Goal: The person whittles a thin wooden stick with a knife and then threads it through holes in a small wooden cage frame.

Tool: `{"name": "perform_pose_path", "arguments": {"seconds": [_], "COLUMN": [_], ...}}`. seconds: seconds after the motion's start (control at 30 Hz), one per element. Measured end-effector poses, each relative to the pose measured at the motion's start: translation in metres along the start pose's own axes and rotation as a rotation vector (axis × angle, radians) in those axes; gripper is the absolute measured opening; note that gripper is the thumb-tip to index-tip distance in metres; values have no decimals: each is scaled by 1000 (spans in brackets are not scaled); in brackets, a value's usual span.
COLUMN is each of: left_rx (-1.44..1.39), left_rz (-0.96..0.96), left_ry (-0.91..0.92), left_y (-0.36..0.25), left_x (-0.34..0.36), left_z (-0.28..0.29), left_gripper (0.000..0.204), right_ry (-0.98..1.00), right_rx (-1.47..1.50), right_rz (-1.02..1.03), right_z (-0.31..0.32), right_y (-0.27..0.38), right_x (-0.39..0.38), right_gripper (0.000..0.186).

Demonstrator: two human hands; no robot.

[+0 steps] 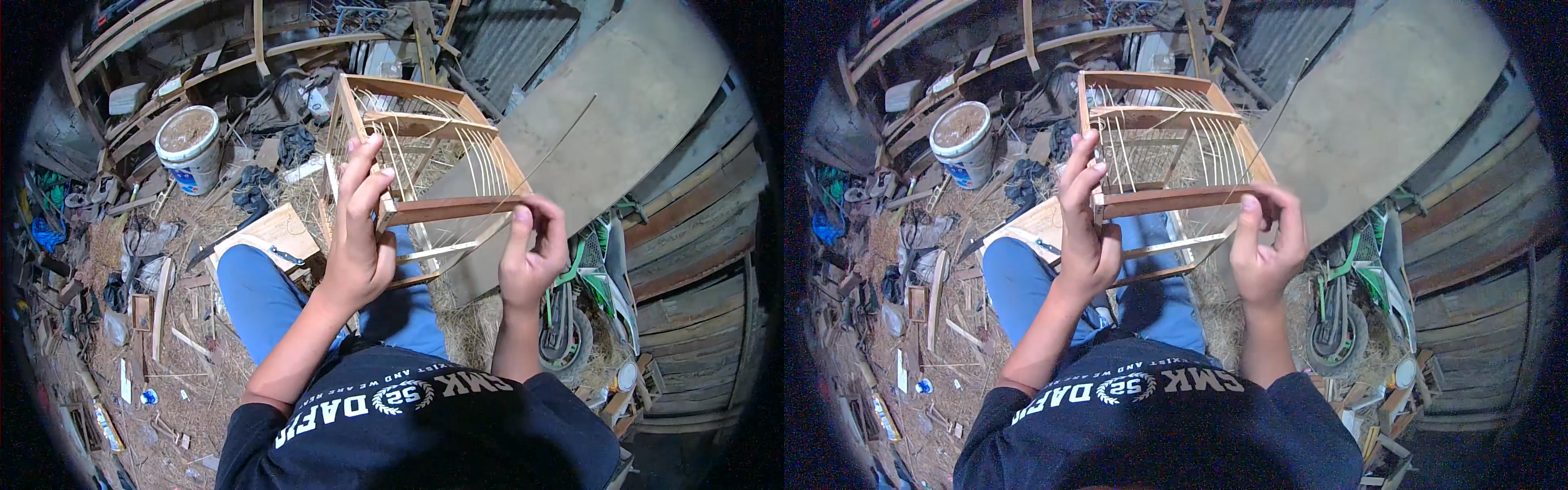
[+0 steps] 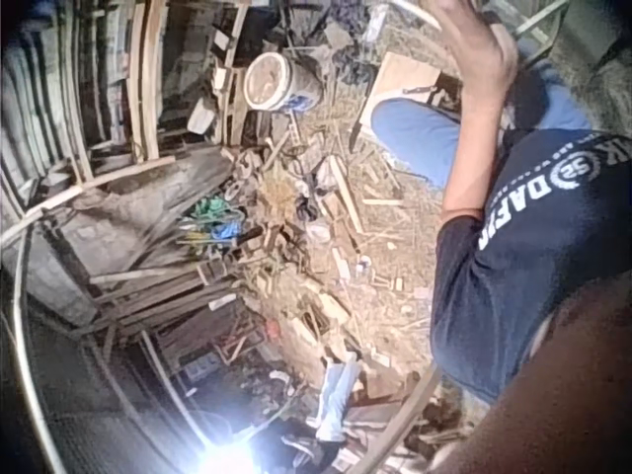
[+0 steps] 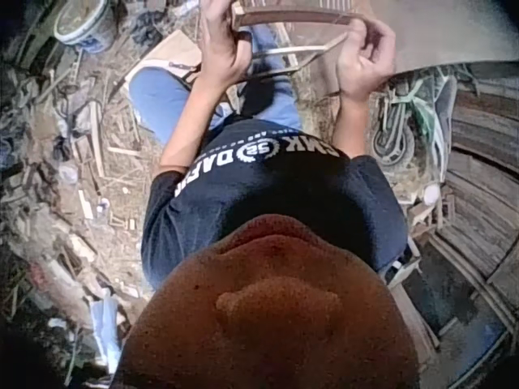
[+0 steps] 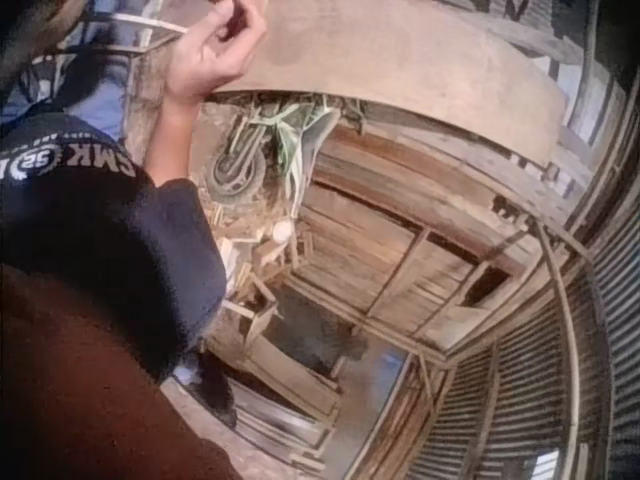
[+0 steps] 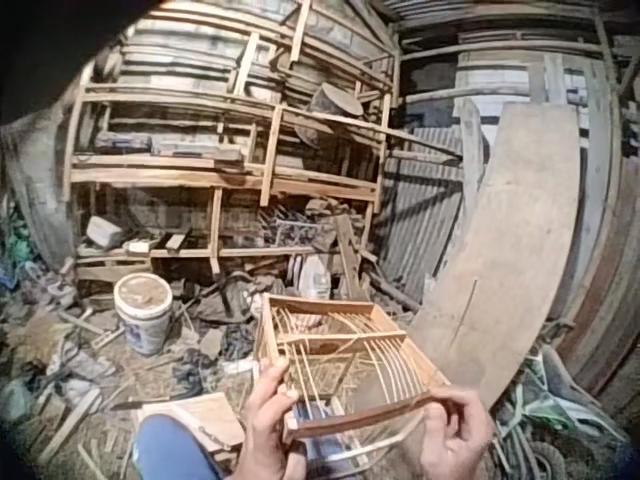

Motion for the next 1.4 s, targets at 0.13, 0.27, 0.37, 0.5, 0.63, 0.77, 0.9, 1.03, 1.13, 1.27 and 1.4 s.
{"name": "perform_pose_path", "arguments": {"seconds": [0.13,0.27,0.37,0.5,0.63,0.77,0.9,1.03,1.13,1.27,1.4], "left_rx": [19,122,90,48,-36,5,-87,-50,-202,-191,-108], "left_rz": [-3,22,18,-10,-15,29,-6,-27,100,204,134], "left_ry": [2,11,60,38,-107,-226,-354,-422,-526,-552,-532], "left_y": [-4,-7,-6,-8,10,20,21,33,57,89,118], "left_x": [2,5,3,7,10,24,42,47,42,35,33], "left_z": [1,3,-4,-6,7,37,66,79,78,73,56], "left_gripper": [86,86,85,85,80,81,83,80,75,70,71], "right_ry": [135,105,-100,-160,-101,-107,-67,-30,-6,9,44], "right_rx": [-9,70,362,592,734,772,791,811,818,838,877], "right_rz": [-19,-32,-178,-86,-264,-289,-291,-309,-346,-390,-463], "right_z": [-7,-3,7,27,25,30,30,22,12,-2,-23], "right_y": [12,13,16,29,42,45,49,48,38,14,-25], "right_x": [18,33,53,82,76,64,58,54,52,51,48], "right_gripper": [5,9,11,15,17,12,10,10,10,9,9]}}
Point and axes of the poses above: each hand's wrist, its own x-axis towards the middle knuckle, its own z-axis out of the back of the hand, y = z × x, the point moved 2 cm from there along x, towards the middle knuckle, and after that the axes turned 4 degrees about -x, right-handed, at the moved point
